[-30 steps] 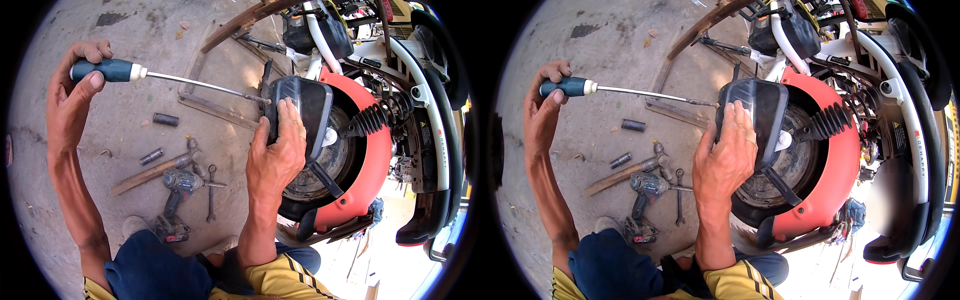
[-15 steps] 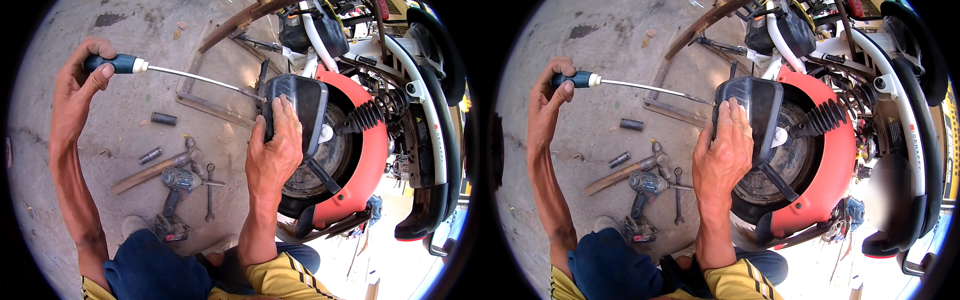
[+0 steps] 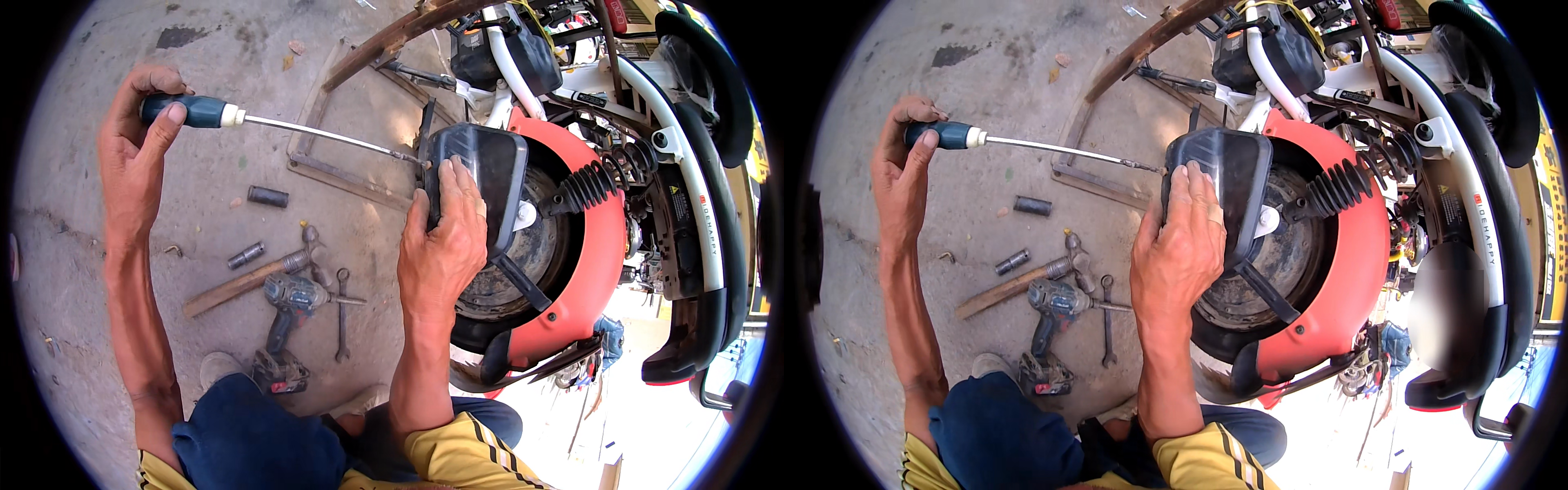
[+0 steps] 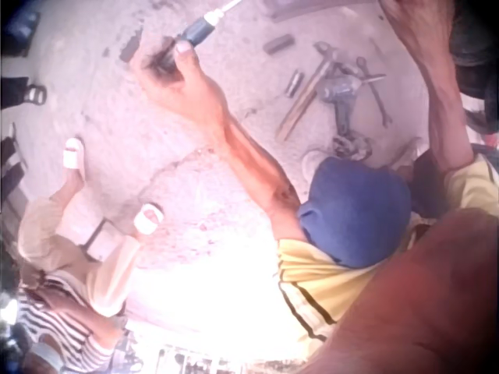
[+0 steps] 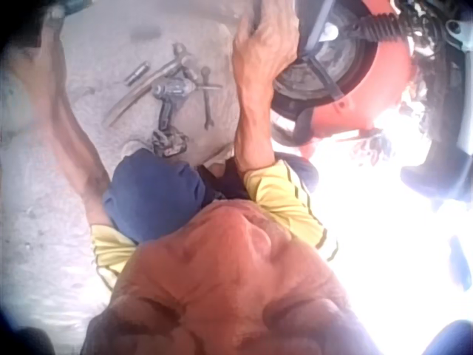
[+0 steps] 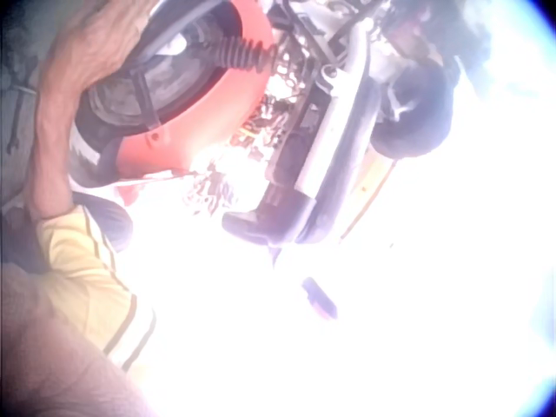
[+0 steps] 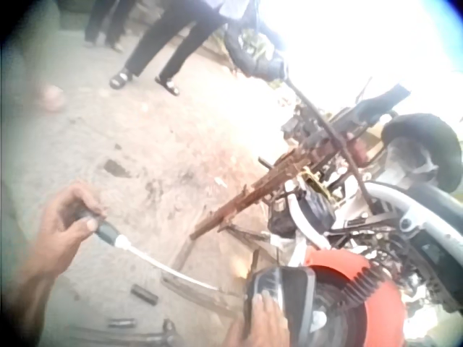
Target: The person is repairing the rear brake assembly of a red scooter. They use a cordless impact driver and a screwdriver to remove and reinstall components, including a spring and a black plastic cover.
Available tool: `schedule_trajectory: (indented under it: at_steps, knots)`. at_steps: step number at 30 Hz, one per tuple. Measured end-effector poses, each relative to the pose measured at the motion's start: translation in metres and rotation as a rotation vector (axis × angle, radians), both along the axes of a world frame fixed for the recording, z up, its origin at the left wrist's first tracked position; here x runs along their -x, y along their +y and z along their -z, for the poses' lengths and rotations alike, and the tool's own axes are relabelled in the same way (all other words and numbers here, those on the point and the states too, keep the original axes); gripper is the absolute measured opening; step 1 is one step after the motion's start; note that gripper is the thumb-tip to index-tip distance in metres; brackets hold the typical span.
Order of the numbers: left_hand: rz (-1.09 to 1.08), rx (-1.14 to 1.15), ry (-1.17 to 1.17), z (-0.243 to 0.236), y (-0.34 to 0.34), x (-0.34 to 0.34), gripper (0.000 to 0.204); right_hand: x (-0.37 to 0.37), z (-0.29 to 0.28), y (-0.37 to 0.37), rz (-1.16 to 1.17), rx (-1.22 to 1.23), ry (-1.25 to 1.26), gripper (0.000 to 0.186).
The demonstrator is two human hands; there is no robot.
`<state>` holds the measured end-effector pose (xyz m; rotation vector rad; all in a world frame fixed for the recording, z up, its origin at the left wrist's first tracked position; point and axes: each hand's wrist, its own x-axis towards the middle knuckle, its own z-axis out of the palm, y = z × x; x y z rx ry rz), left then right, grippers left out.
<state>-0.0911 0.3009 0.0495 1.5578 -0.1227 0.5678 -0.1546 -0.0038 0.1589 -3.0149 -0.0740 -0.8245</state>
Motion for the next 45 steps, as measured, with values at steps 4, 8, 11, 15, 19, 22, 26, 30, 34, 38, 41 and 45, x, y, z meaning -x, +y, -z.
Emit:
schedule_trajectory:
  at_steps: [4,8,11,15,19,22,26,30,34,38,41,45]
  knots:
    - [0.103,0.256,-0.002,-0.016,-0.009,0.007,0.031,-0.002,0.000,0.002,0.016,0.014,0.013,0.051]
    - [0.028,0.180,0.227,-0.027,-0.011,-0.004,0.045,0.001,-0.001,0.000,0.012,0.025,0.035,0.053]
    - [-0.030,-0.109,0.340,-0.010,0.011,-0.008,0.049,0.005,-0.004,0.006,0.013,0.037,0.056,0.056]
    - [0.031,0.082,0.109,-0.011,0.000,-0.001,0.048,0.005,-0.001,0.003,0.035,0.053,0.040,0.056]
    - [0.016,0.127,-0.151,-0.009,-0.003,-0.012,0.047,0.001,0.000,0.006,0.031,0.044,0.038,0.055]
    - [0.111,0.101,0.181,-0.021,0.002,-0.006,0.044,0.001,-0.001,0.001,0.035,0.047,0.024,0.054]
    - [0.114,0.108,0.362,-0.017,0.009,0.000,0.042,0.001,-0.002,0.002,0.010,-0.001,-0.003,0.052]
    - [0.083,0.183,0.076,-0.017,-0.001,-0.001,0.038,0.000,-0.002,0.006,0.002,-0.091,0.008,0.053]
    - [0.035,0.148,-0.042,-0.023,-0.014,-0.009,0.032,-0.002,0.004,0.001,0.006,-0.046,-0.036,0.048]
    - [0.121,0.105,0.449,-0.024,0.013,0.000,0.033,-0.005,0.002,0.002,-0.002,0.025,-0.029,0.047]
    - [0.126,0.116,0.277,-0.009,0.009,-0.001,0.039,-0.006,-0.002,0.009,0.033,0.043,0.019,0.050]
    - [0.147,0.289,-0.007,-0.010,-0.004,-0.003,0.041,-0.008,-0.005,0.009,0.033,0.034,0.030,0.049]
